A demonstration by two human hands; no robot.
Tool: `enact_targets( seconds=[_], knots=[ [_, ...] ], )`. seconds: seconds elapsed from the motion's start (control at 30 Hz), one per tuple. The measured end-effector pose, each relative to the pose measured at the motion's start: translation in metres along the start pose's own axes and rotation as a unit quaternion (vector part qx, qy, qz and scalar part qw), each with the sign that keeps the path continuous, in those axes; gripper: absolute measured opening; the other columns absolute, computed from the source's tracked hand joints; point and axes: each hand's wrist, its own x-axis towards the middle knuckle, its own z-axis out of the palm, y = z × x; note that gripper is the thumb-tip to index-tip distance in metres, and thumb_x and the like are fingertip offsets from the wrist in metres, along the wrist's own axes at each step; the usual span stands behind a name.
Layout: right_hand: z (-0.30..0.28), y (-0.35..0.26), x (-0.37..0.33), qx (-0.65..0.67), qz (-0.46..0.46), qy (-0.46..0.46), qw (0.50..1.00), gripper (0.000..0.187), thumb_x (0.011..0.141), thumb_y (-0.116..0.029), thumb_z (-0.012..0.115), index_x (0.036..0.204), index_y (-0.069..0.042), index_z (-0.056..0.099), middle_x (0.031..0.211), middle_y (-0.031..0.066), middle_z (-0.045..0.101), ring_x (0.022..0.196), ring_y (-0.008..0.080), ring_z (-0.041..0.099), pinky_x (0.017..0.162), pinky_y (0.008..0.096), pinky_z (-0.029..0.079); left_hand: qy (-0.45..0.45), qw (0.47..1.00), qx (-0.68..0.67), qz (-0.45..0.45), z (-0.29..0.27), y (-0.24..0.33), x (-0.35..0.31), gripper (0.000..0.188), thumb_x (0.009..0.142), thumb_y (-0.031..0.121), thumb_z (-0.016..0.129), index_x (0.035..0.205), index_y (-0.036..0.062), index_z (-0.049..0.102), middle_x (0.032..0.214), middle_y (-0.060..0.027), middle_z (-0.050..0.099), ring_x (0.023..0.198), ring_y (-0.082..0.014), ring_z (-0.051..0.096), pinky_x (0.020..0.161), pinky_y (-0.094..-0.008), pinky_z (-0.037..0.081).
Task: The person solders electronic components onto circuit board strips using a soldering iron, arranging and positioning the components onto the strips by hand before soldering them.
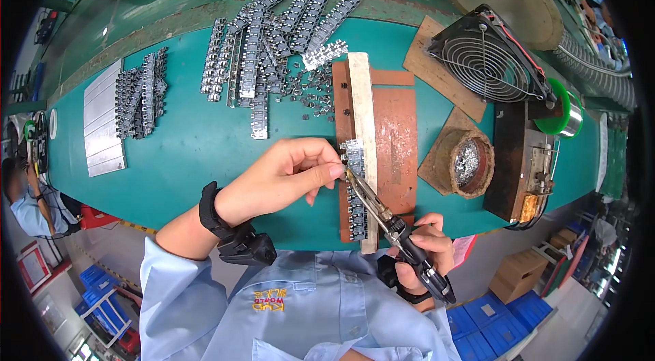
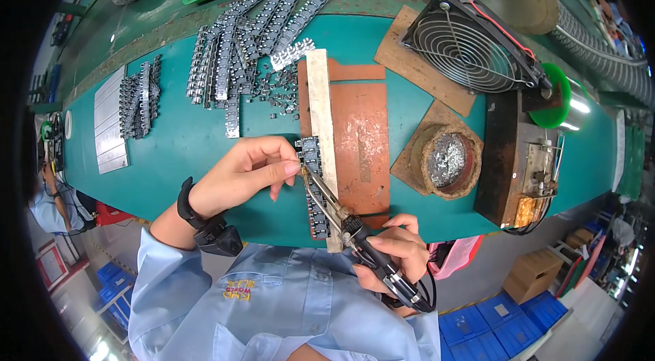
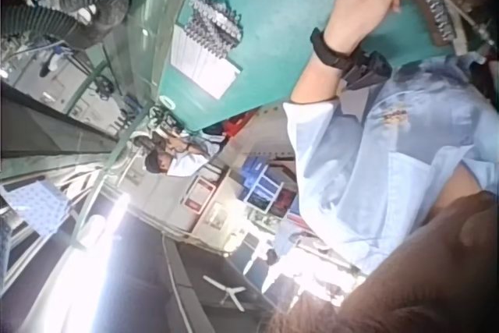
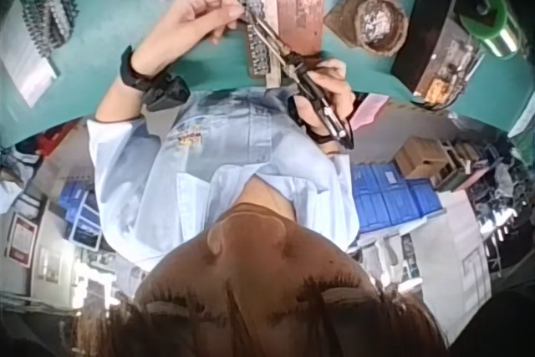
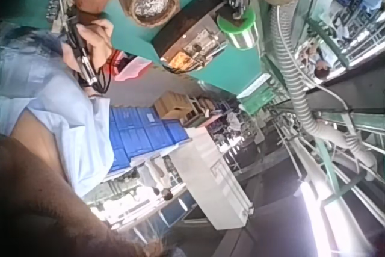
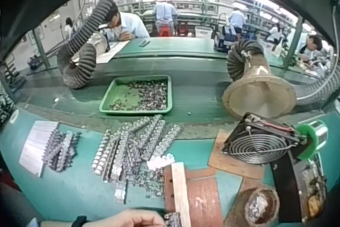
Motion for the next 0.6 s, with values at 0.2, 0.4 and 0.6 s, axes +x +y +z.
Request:
enact_targets(
  seconds=[0.2,0.4,0.6],
  knots=[
    [0.0001,-0.0028,-0.0023,0.011,0.008,0.009,1.000,0.042,0.065,-0.020,0.074,0.095,-0.003,0.051,0.065,0.0044,0.061,0.057,0.0157,0.056,0.072,0.0362,0.037,-0.006,1.000,0.010,-0.004,-0.0018,-0.0005,0.0009,0.016,0.088,0.017,0.052,0.082,0.0028,0.053,0.071,0.0021,0.053,0.058,-0.0037,0.046,0.052,-0.0183,0.038],
    [0.0035,-0.0033,-0.0055,-0.029,0.027,0.012,0.999,0.038,0.074,-0.035,0.064,0.092,-0.007,0.046,0.056,0.0007,0.060,0.055,0.0126,0.052,0.078,0.0368,0.032,-0.014,1.000,0.011,-0.005,-0.0028,0.0008,0.0007,0.014,0.088,0.015,0.051,0.082,0.0029,0.052,0.072,0.0004,0.053,0.059,-0.0054,0.049,0.054,-0.0189,0.040],
    [0.0011,-0.0029,-0.0092,-0.056,0.008,-0.019,0.998,0.039,0.075,-0.035,0.063,0.094,-0.007,0.044,0.052,0.0008,0.056,0.056,0.0126,0.051,0.077,0.0365,0.033,-0.016,1.000,0.010,-0.006,-0.0027,-0.0004,0.0012,0.015,0.088,0.016,0.051,0.082,0.0023,0.052,0.072,0.0001,0.053,0.059,-0.0056,0.049,0.054,-0.0190,0.040]
  ],
)
